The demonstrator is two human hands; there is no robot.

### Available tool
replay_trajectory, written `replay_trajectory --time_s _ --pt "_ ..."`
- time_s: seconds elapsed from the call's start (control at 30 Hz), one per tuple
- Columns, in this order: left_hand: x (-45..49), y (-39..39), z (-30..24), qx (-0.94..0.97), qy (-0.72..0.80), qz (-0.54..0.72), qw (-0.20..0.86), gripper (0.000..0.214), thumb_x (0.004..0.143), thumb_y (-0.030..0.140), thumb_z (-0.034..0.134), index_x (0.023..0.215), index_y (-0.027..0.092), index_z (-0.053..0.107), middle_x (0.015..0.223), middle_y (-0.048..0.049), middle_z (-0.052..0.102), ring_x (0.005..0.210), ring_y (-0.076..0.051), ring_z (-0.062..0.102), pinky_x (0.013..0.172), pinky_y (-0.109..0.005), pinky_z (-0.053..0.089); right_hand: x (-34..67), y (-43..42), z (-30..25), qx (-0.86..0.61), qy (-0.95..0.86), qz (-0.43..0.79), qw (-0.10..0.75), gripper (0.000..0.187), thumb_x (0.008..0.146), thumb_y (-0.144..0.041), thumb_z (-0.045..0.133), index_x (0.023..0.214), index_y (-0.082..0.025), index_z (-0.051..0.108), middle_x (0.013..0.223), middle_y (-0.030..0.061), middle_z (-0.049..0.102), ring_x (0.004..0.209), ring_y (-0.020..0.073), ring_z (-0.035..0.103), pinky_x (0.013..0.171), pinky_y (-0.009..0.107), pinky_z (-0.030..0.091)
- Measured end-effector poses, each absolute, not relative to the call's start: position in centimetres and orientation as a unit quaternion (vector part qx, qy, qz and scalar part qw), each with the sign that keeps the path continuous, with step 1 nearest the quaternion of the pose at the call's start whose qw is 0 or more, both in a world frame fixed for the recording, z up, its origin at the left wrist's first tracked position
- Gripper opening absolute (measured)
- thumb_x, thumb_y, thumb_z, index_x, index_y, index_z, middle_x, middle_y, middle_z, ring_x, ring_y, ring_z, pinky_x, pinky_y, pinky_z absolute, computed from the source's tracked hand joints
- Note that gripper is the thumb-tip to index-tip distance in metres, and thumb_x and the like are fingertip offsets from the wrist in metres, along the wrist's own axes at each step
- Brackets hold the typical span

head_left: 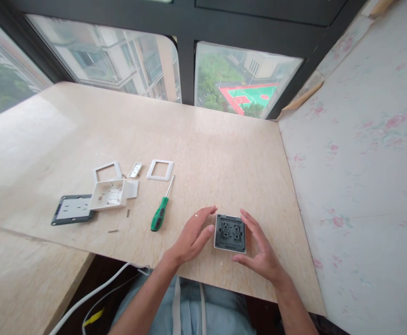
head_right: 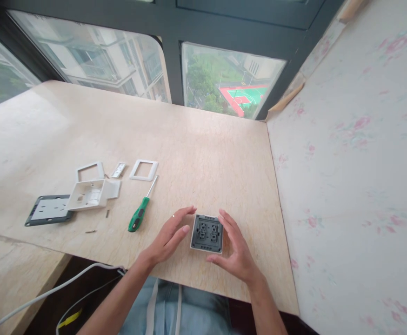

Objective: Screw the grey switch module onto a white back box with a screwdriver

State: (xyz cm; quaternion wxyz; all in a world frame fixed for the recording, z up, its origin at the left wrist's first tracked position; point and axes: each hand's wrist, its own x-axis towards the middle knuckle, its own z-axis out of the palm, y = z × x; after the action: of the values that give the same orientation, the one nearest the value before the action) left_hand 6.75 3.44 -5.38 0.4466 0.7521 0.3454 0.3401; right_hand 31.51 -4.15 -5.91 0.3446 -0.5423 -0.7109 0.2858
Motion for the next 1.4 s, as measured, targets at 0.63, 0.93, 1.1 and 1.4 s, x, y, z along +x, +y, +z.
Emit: replay_trajectory --time_s 0.63,0.93,1.1,1.4 --pt "-11.4 0.4 -3.9 0.654 0.696 0.296 0.006 0.029 0.089 0.024 0.058 0.116 0.017 0.066 0.108 -0.0122 0.074 0.101 -0.029 0.067 0.092 -0.045 0.054 32.0 -4.4 -7.0 -0.571 -0.677 0.303 0.352 0.082 0.084 -0.042 0.075 0.154 -0.032 0.034 0.159 0.0087 0.04 0.147 0.0367 0.039 0.119 0.062 0.034" --pt "-13.6 0.9 -3.7 0.696 0.7 0.15 0.049 0.03 0.094 0.022 0.052 0.119 0.018 0.067 0.098 -0.0103 0.076 0.094 -0.028 0.071 0.083 -0.038 0.055 32.0 -4.4 -7.3 -0.584 -0.672 0.294 0.347 0.084 0.083 -0.043 0.075 0.154 -0.03 0.034 0.16 0.0089 0.04 0.148 0.0372 0.037 0.12 0.062 0.032" --pt "-13.3 1.6 -2.6 0.677 0.726 0.092 0.074 0.032 0.087 0.017 0.053 0.115 0.016 0.069 0.086 -0.0075 0.075 0.084 -0.027 0.071 0.075 -0.037 0.054 31.9 -4.4 -7.2 -0.58 -0.684 0.28 0.343 0.082 0.084 -0.043 0.074 0.155 -0.03 0.034 0.16 0.009 0.039 0.148 0.0357 0.037 0.121 0.06 0.031" --pt "-10.8 1.4 -0.8 0.554 0.644 0.413 0.328 0.023 0.074 0.03 0.068 0.092 0.016 0.075 0.075 -0.0026 0.073 0.067 -0.017 0.068 0.066 -0.028 0.056 31.9 -4.4 -7.3 -0.575 -0.689 0.271 0.349 0.085 0.083 -0.044 0.076 0.155 -0.032 0.032 0.161 0.0081 0.037 0.149 0.0346 0.035 0.122 0.059 0.03"
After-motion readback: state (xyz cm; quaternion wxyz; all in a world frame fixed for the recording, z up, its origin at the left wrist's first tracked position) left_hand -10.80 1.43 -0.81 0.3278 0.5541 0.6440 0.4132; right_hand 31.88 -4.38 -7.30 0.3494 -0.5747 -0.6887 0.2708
